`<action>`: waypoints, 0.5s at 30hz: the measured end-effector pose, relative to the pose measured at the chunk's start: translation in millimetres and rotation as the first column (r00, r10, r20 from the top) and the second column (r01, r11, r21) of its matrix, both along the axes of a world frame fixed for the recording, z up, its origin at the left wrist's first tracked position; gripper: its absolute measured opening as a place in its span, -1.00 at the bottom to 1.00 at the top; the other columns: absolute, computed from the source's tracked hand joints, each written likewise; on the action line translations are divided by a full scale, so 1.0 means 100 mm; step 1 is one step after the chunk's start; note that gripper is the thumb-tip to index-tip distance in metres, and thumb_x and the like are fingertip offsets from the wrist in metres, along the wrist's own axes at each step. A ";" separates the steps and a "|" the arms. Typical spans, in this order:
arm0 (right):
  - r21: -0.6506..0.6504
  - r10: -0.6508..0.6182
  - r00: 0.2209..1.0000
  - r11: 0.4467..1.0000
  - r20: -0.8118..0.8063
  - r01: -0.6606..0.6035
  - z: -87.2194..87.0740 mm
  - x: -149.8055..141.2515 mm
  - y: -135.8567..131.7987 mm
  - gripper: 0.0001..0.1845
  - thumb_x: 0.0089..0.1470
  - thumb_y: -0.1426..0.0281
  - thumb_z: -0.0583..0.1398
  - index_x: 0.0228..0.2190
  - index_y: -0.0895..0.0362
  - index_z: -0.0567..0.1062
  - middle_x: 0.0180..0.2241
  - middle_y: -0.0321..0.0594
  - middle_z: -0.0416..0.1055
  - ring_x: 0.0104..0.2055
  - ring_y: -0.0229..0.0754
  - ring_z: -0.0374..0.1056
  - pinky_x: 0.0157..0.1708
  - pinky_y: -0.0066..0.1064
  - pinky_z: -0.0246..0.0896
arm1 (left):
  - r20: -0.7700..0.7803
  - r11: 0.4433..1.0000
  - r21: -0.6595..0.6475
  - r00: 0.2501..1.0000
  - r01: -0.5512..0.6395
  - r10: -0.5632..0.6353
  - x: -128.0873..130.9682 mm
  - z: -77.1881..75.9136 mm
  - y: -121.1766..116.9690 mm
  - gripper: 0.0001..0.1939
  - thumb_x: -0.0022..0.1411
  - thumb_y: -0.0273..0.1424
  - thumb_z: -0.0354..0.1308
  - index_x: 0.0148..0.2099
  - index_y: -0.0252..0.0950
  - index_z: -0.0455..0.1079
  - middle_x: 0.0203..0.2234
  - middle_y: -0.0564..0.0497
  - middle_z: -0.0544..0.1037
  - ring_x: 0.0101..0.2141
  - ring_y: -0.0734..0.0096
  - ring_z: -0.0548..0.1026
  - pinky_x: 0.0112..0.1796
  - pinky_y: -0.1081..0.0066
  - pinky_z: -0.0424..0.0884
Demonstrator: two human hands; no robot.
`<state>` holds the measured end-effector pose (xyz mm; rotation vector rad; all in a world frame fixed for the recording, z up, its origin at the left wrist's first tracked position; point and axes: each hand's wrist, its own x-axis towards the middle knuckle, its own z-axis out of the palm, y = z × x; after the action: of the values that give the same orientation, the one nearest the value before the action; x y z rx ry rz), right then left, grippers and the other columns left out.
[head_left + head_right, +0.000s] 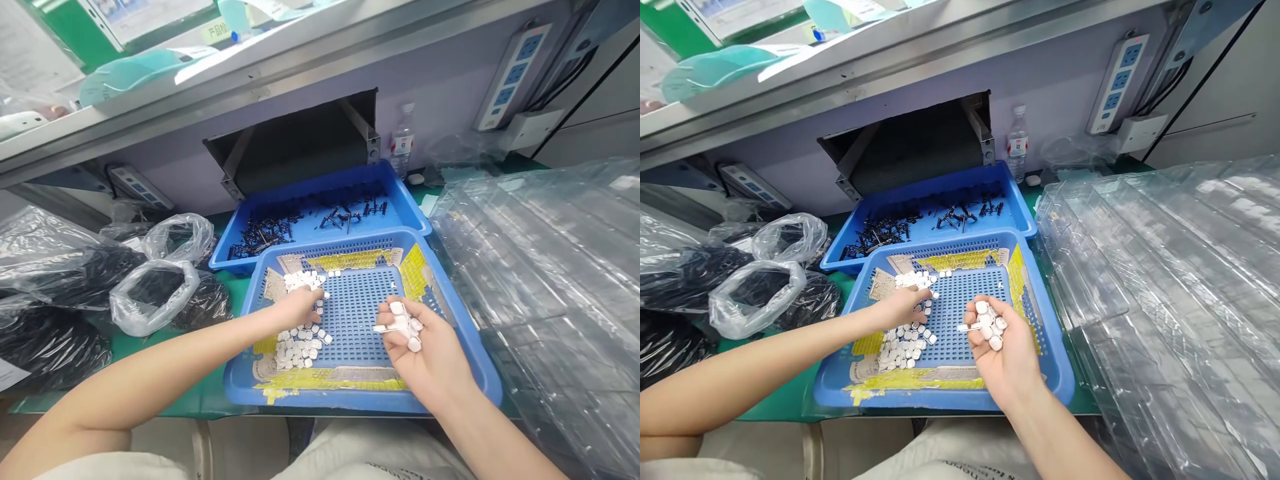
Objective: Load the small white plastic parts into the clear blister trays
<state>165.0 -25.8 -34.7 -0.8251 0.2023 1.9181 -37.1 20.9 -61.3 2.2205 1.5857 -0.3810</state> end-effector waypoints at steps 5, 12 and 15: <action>-0.032 0.019 1.000 0.999 -0.001 -0.019 0.03 0.01 -0.01 -0.82 -0.04 0.60 -0.02 -0.55 0.27 0.35 -0.60 -0.18 0.26 -0.68 -0.42 0.16 -0.86 -0.70 -0.02 | 0.007 0.999 0.021 1.000 -0.024 0.024 0.02 -0.14 -0.11 -0.74 0.08 -0.49 0.03 -0.14 -0.42 0.26 -0.31 -0.18 0.34 -0.40 0.24 0.38 -0.37 0.33 0.30; 0.027 0.059 0.998 0.998 -0.005 -0.059 -0.02 -0.01 0.01 -0.81 -0.04 0.57 -0.01 -0.59 0.24 0.35 -0.64 -0.24 0.25 -0.70 -0.44 0.12 -0.85 -0.70 -0.04 | 0.105 0.994 0.090 0.993 -0.062 0.052 0.04 -0.02 -0.01 -0.78 0.06 -0.61 -0.12 -0.39 -0.39 0.35 -0.50 -0.08 0.40 -0.43 0.32 0.36 -0.33 0.36 0.28; 0.047 0.097 0.995 0.994 -0.026 -0.096 -0.04 -0.05 0.00 -0.86 -0.06 0.55 0.04 -0.56 0.24 0.37 -0.65 -0.27 0.29 -0.69 -0.45 0.15 -0.81 -0.70 -0.03 | 0.217 0.991 0.135 0.976 -0.013 -0.017 0.20 0.29 0.02 -0.78 0.14 -0.52 -0.12 -0.36 -0.36 0.36 -0.61 0.01 0.41 -0.49 0.39 0.37 -0.36 0.41 0.28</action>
<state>160.3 -25.8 -39.2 -0.7900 0.1374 2.0184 -17.5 22.4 -32.2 2.2744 1.5320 -0.0273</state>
